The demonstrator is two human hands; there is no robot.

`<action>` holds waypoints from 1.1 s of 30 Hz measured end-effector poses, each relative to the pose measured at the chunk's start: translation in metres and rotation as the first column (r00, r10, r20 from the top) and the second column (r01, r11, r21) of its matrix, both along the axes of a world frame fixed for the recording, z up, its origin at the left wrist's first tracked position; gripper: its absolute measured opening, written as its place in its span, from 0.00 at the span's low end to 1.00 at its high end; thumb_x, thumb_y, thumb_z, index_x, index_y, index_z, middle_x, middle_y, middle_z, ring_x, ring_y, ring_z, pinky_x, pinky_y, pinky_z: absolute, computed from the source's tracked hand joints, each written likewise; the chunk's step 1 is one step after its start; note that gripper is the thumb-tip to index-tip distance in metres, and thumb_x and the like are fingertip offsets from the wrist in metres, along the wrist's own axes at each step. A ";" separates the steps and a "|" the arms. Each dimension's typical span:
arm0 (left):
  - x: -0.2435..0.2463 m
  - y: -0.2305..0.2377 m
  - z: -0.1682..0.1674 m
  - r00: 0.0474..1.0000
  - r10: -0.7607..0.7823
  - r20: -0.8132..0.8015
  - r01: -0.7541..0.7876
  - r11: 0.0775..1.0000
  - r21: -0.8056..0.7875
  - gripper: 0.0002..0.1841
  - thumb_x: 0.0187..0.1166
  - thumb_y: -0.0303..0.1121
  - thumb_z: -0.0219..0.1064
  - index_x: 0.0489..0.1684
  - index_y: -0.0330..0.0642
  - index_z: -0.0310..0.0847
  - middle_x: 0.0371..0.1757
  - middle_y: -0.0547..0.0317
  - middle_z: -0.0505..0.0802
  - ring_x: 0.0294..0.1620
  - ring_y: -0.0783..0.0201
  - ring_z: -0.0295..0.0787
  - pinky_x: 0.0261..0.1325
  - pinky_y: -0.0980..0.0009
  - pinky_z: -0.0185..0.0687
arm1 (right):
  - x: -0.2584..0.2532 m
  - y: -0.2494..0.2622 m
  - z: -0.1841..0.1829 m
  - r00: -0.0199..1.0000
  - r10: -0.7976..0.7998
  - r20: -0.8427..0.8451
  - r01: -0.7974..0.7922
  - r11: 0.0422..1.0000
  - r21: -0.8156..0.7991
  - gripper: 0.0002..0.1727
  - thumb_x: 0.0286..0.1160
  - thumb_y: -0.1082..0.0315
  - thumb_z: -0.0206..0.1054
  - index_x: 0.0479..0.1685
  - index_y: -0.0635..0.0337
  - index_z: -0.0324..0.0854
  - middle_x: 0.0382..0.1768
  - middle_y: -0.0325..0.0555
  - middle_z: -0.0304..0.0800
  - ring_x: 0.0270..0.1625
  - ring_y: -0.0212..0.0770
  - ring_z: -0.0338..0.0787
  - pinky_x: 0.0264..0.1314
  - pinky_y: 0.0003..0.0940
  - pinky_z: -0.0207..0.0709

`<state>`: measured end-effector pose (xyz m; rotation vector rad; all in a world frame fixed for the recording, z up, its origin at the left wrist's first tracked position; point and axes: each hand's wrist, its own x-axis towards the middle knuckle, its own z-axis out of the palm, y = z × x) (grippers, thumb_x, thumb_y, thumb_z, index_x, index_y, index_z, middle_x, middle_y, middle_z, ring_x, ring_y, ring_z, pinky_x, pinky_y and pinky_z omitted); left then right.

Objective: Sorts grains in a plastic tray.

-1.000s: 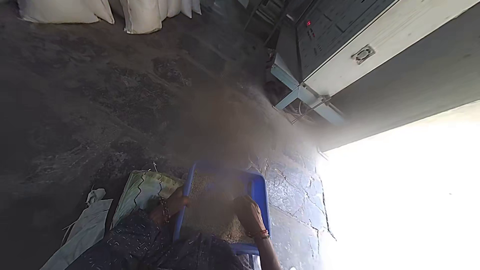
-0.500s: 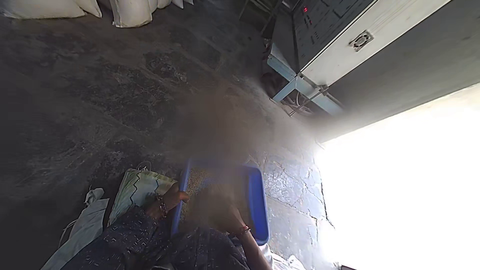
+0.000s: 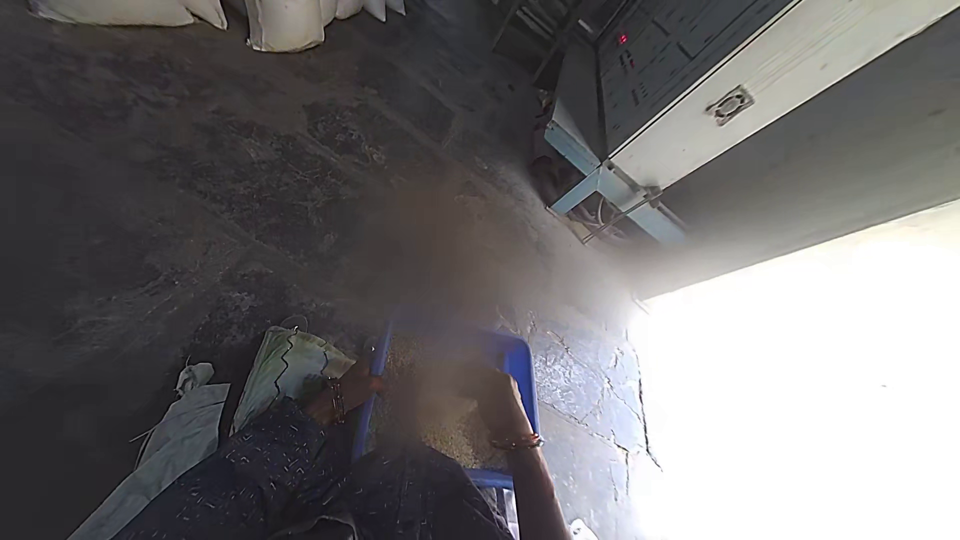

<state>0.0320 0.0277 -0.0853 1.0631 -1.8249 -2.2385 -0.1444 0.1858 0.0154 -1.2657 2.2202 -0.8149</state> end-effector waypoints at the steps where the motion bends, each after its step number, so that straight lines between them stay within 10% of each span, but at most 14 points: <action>1: 0.000 0.000 0.000 1.000 -0.007 -0.001 0.007 1.000 -0.008 0.29 0.67 0.14 0.66 0.73 0.24 0.66 0.55 0.41 0.82 0.49 0.61 0.82 0.55 0.63 0.79 | -0.001 0.001 0.002 1.000 -0.016 -0.025 0.016 0.999 -0.031 0.15 0.71 0.82 0.67 0.55 0.71 0.90 0.54 0.58 0.95 0.58 0.48 0.94 0.67 0.47 0.82; 5: 0.002 0.000 -0.001 1.000 -0.016 -0.012 0.016 0.999 -0.031 0.27 0.66 0.14 0.66 0.69 0.23 0.69 0.51 0.43 0.83 0.47 0.61 0.81 0.53 0.63 0.79 | 0.003 0.003 0.003 0.990 -0.089 -0.105 0.077 0.990 -0.115 0.18 0.73 0.79 0.67 0.62 0.71 0.87 0.54 0.58 0.96 0.56 0.49 0.95 0.66 0.48 0.83; 9: 0.001 -0.001 -0.002 1.000 -0.016 0.013 0.016 0.999 -0.031 0.26 0.67 0.14 0.67 0.68 0.23 0.69 0.50 0.42 0.83 0.46 0.60 0.82 0.53 0.62 0.80 | 0.010 -0.002 0.008 0.989 -0.056 -0.136 0.076 0.986 0.146 0.18 0.82 0.67 0.67 0.67 0.65 0.86 0.49 0.55 0.98 0.53 0.53 0.96 0.64 0.55 0.81; 15: 0.000 -0.001 -0.003 0.999 -0.016 0.042 0.018 0.999 -0.034 0.27 0.68 0.15 0.67 0.70 0.23 0.69 0.52 0.40 0.84 0.47 0.58 0.82 0.55 0.59 0.79 | -0.006 0.002 -0.005 0.976 0.212 -0.050 -0.171 0.888 0.428 0.31 0.84 0.54 0.68 0.82 0.61 0.74 0.79 0.61 0.77 0.82 0.58 0.76 0.86 0.53 0.65; 33: 0.001 0.002 -0.003 1.000 0.001 0.016 -0.001 0.999 -0.034 0.29 0.66 0.15 0.67 0.70 0.23 0.68 0.52 0.42 0.83 0.47 0.61 0.82 0.53 0.64 0.80 | -0.049 -0.003 -0.082 0.943 -0.247 -0.223 0.320 0.858 0.402 0.40 0.82 0.53 0.69 0.89 0.63 0.63 0.87 0.71 0.62 0.88 0.68 0.64 0.89 0.56 0.61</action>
